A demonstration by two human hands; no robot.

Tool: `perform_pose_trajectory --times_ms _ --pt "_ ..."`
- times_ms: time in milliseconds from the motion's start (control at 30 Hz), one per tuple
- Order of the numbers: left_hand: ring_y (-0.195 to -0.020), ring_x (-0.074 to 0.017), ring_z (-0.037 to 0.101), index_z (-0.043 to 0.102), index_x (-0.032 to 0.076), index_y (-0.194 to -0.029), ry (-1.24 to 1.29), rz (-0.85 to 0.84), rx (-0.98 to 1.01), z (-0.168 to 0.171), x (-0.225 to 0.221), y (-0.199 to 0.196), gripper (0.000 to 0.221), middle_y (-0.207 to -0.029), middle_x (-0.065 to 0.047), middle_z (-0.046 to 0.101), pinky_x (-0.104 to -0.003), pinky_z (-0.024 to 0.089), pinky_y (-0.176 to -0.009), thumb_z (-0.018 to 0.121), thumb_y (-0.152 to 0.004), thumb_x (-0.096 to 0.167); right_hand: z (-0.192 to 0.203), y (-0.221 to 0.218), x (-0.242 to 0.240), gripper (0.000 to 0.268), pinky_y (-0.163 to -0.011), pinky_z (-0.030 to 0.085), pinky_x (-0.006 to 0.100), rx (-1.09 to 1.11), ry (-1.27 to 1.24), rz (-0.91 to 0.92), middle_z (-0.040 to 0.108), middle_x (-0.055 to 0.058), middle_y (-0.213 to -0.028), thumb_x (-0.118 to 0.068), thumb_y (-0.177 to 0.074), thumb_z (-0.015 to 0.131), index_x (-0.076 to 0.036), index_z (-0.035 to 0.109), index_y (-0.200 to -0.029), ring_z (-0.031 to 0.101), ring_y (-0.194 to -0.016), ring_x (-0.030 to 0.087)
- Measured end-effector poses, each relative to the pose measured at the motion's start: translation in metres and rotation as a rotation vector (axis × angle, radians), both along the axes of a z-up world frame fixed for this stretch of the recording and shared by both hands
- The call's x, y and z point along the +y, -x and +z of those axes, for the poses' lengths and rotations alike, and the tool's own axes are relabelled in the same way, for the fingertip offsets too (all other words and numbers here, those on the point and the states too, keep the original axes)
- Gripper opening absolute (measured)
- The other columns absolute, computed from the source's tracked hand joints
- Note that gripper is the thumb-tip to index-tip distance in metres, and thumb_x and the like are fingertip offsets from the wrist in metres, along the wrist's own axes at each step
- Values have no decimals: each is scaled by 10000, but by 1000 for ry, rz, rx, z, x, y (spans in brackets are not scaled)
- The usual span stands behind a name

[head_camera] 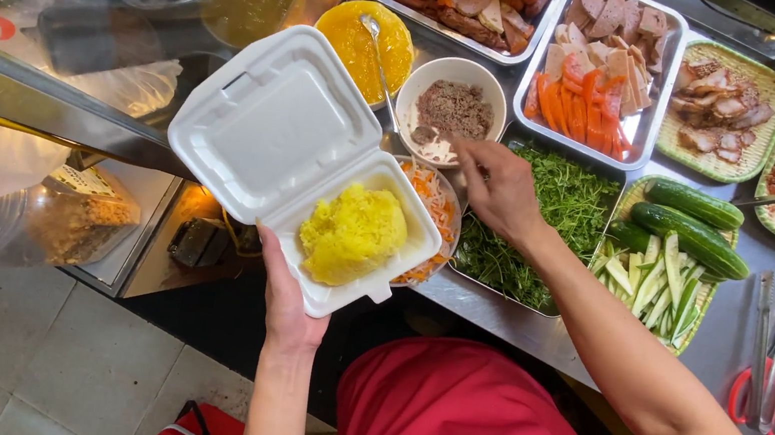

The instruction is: Prepare a takeaway food box with rice, meat, and vegetables, and toast bread.

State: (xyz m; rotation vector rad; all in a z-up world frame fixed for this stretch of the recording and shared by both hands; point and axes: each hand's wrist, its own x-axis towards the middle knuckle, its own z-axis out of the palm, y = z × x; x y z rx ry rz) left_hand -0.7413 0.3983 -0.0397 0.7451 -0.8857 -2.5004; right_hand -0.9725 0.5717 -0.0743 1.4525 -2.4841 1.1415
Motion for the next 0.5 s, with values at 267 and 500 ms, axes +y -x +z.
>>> perform_pose_trajectory --times_ms 267,500 --pt "-1490 -276 392 255 141 -1620 -83 27 42 2 1 6 804 -1634 -60 369 -451 354 -1204 357 -998 640 -20 -3 9 185 -704 538 381 -93 124 -232 706 171 -941 -110 -1061 633 0 728 -1176 690 -793 273" --pt "-1502 -272 379 251 137 -1626 -32 56 52 10 2 1 804 -1647 -61 356 -449 342 -1220 372 -1006 633 -36 -12 27 271 -657 524 335 -431 70 -292 718 114 -868 -202 -1081 565 -17 745 -1164 659 -736 187"
